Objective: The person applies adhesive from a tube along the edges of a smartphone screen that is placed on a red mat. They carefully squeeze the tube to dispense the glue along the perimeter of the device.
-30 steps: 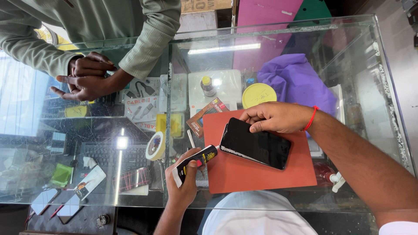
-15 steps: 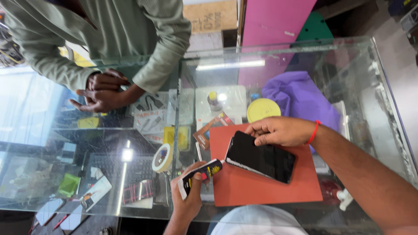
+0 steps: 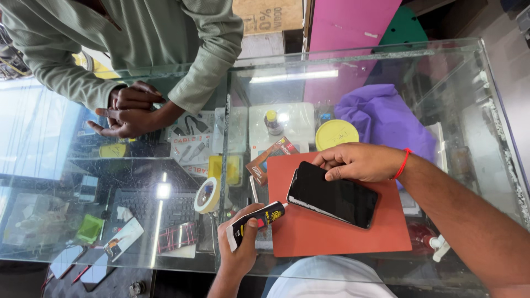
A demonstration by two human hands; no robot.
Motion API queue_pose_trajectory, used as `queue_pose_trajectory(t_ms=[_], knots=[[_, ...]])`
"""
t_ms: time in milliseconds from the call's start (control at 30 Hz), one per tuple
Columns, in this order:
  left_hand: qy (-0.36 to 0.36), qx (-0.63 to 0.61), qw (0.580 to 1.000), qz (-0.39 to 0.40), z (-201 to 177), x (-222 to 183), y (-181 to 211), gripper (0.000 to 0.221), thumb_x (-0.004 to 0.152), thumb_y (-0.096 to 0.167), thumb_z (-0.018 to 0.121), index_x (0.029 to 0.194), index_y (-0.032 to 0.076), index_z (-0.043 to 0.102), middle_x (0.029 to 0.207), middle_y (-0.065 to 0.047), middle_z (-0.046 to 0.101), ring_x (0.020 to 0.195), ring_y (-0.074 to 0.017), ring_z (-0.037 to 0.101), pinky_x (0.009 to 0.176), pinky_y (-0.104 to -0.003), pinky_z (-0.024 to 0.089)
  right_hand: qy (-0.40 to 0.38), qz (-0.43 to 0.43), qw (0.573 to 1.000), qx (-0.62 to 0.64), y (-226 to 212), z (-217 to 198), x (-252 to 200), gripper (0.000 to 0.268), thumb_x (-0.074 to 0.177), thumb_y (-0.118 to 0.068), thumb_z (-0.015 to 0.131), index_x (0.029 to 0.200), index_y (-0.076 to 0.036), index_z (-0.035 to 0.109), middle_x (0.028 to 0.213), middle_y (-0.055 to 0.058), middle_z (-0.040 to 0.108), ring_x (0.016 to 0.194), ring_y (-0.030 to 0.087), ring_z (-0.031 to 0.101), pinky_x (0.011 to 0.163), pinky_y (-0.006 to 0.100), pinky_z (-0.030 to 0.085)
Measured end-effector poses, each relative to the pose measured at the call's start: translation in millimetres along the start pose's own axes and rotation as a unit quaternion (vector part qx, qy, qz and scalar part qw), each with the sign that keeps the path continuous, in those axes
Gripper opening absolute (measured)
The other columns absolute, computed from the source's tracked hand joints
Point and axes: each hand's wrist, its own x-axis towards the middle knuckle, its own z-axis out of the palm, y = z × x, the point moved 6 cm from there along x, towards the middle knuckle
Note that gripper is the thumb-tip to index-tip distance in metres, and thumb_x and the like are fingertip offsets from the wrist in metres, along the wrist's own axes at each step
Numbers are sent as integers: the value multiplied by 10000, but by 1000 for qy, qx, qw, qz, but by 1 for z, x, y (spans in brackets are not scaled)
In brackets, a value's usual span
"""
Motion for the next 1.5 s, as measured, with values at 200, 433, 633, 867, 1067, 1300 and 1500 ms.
queue_pose_trajectory(t_ms=[200,433,633,867,1067,1300,1500], knots=[[27,-221,974,-48,-5,-18,-22,462,991,305,623,1214,-97,667,967,-165,768,827,-192,748,763,-334,611,-1,-13,1000,-3,-3,1,0,373,926,-91,636,1296,-63,676,944,-22,700,881,47,620,811,234,521],[125,83,985,88,29,-59,8,387,1010,226,610,1235,-81,677,1037,-202,778,907,-286,793,800,-361,603,-9,-19,1000,-2,-2,1,0,378,929,-91,633,1304,-65,668,928,-15,692,859,51,613,786,237,517],[150,166,962,155,41,-58,30,342,981,66,597,1275,-103,634,1073,-240,755,933,-320,803,793,-371,621,-2,-6,1000,-1,-1,1,0,384,919,-90,636,1301,-62,667,947,-23,706,881,49,625,805,238,523],[124,208,956,166,45,-55,37,362,929,-25,594,1280,-112,615,1036,-236,752,817,-286,769,724,-366,589,-4,-15,1000,-6,2,-1,2,377,925,-109,637,1297,-51,663,992,-17,701,921,52,621,844,239,523],[120,228,956,142,47,-51,39,365,897,-37,611,1257,-85,645,951,-204,751,827,-280,766,737,-365,586,-1,-2,1000,-21,3,-2,1,392,934,-134,643,1319,-63,666,940,-3,681,879,67,610,805,257,522],[114,230,954,154,48,-50,43,365,888,-50,618,1251,-80,642,963,-198,747,843,-301,766,759,-372,586,-7,-12,1000,-6,-1,0,-1,401,925,-119,640,1321,-57,657,933,-10,707,868,59,630,792,250,532],[102,225,955,164,49,-50,45,361,883,-59,619,1243,-80,638,957,-199,743,836,-306,758,754,-377,582,-10,-12,1000,-12,-5,1,-2,402,929,-116,633,1327,-64,657,937,-9,713,869,58,634,797,249,534]])
